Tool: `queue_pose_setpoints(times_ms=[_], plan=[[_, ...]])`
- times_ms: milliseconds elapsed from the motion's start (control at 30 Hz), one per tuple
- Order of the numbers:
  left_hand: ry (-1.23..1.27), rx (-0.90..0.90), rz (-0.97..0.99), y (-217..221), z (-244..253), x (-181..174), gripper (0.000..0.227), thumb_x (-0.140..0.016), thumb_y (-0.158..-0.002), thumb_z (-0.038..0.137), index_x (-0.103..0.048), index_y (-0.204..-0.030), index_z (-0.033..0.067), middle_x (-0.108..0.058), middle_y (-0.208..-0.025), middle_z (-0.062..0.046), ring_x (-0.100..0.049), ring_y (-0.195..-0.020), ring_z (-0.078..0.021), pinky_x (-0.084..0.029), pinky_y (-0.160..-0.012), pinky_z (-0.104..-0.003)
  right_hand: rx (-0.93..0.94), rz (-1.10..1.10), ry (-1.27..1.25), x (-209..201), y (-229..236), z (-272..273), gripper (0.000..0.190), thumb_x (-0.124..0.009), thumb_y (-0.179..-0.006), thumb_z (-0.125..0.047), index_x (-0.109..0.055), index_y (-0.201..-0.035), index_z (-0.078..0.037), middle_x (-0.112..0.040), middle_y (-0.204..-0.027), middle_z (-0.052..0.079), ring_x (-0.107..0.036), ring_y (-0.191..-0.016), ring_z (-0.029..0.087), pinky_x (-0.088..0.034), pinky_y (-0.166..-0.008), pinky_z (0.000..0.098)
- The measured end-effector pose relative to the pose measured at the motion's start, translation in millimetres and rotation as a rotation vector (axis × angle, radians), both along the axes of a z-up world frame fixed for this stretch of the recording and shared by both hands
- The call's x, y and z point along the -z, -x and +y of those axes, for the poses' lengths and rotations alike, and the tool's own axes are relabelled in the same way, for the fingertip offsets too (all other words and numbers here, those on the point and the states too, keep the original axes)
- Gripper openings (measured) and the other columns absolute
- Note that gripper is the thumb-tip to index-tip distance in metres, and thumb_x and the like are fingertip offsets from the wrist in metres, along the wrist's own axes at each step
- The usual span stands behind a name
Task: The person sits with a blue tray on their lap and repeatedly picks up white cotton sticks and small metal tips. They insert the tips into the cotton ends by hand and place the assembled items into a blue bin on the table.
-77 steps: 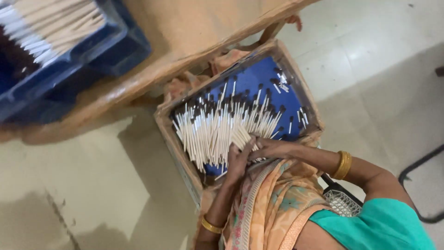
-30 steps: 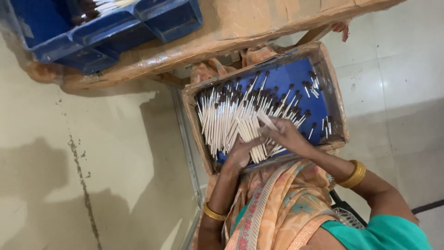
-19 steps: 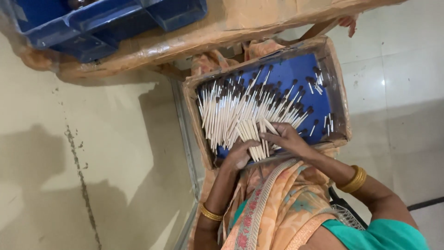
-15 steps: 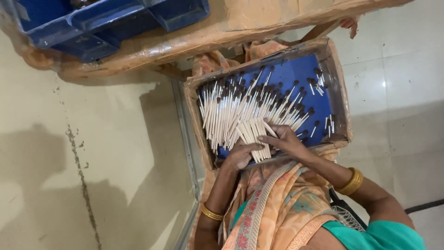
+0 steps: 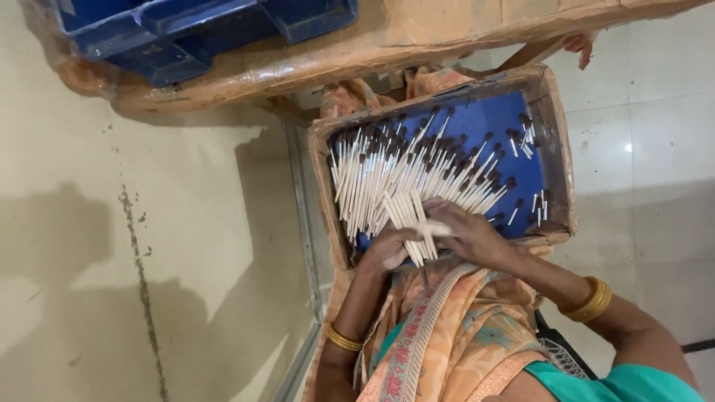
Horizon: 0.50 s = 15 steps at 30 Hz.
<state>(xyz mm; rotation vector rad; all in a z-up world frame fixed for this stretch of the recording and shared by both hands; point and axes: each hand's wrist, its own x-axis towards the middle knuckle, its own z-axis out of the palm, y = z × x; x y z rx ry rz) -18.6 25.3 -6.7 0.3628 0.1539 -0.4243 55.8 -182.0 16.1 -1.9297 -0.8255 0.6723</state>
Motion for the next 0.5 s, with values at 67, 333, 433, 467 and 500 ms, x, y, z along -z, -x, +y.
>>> queue_pose_setpoints(times_ms=[67,333,433,467,500], plan=[[-0.117,-0.006,-0.075,0.5,-2.2,2.9,0.077,-0.065,-0.084,-0.006,-0.037,-0.156,-0.0077,-0.053,-0.151,-0.022,-0.059,-0.132,-0.0317,-0.055,-0.108,-0.041,-0.190,-0.232,0.126,2.4,-5.9,-3.7,0.059,-0.066,-0.085,-0.007,-0.052,-0.143,-0.011,-0.063,-0.119,0.008,-0.071,-0.083,0.019,-0.062,-0.066,0.0301],[-0.181,-0.092,0.011,3.8,1.8,25.3,0.067,-0.066,-0.092,-0.007,-0.039,-0.153,-0.0114,-0.057,-0.147,-0.023,-0.058,-0.136,-0.0306,-0.053,-0.112,-0.039,-0.176,-1.002,0.116,-4.2,-31.7,-3.4,0.060,-0.071,-0.072,-0.011,-0.056,-0.130,-0.021,-0.065,-0.118,0.003,-0.068,-0.102,0.023,-0.061,-0.079,0.0406],[0.047,-0.049,0.125,-17.0,4.4,-39.3,0.060,-0.062,-0.087,-0.003,-0.043,-0.144,-0.0017,-0.064,-0.135,-0.013,-0.063,-0.126,-0.0275,-0.061,-0.097,-0.049,0.132,-0.522,0.156,14.1,-19.1,0.0,0.042,-0.066,-0.090,-0.013,-0.049,-0.129,-0.014,-0.068,-0.106,0.006,-0.072,-0.096,0.021,-0.061,-0.073,0.0364],[0.048,-0.046,0.125,-15.7,3.3,-28.8,0.060,-0.062,-0.087,-0.003,-0.043,-0.144,-0.0017,-0.064,-0.135,-0.013,-0.063,-0.126,-0.0275,-0.061,-0.097,-0.049,0.134,-0.522,0.157,12.7,-19.0,6.0,0.042,-0.066,-0.090,-0.013,-0.049,-0.129,-0.014,-0.068,-0.106,0.006,-0.072,-0.096,0.021,-0.061,-0.073,0.0364],[0.058,-0.047,0.108,-13.3,1.9,-18.2,0.065,-0.062,-0.084,-0.008,-0.043,-0.146,0.0009,-0.064,-0.135,-0.012,-0.063,-0.125,-0.0255,-0.062,-0.095,-0.049,0.175,-0.205,0.084,11.5,-17.9,11.6,0.034,-0.061,-0.099,-0.014,-0.049,-0.130,-0.008,-0.070,-0.105,0.010,-0.074,-0.091,0.021,-0.062,-0.070,0.0333]])
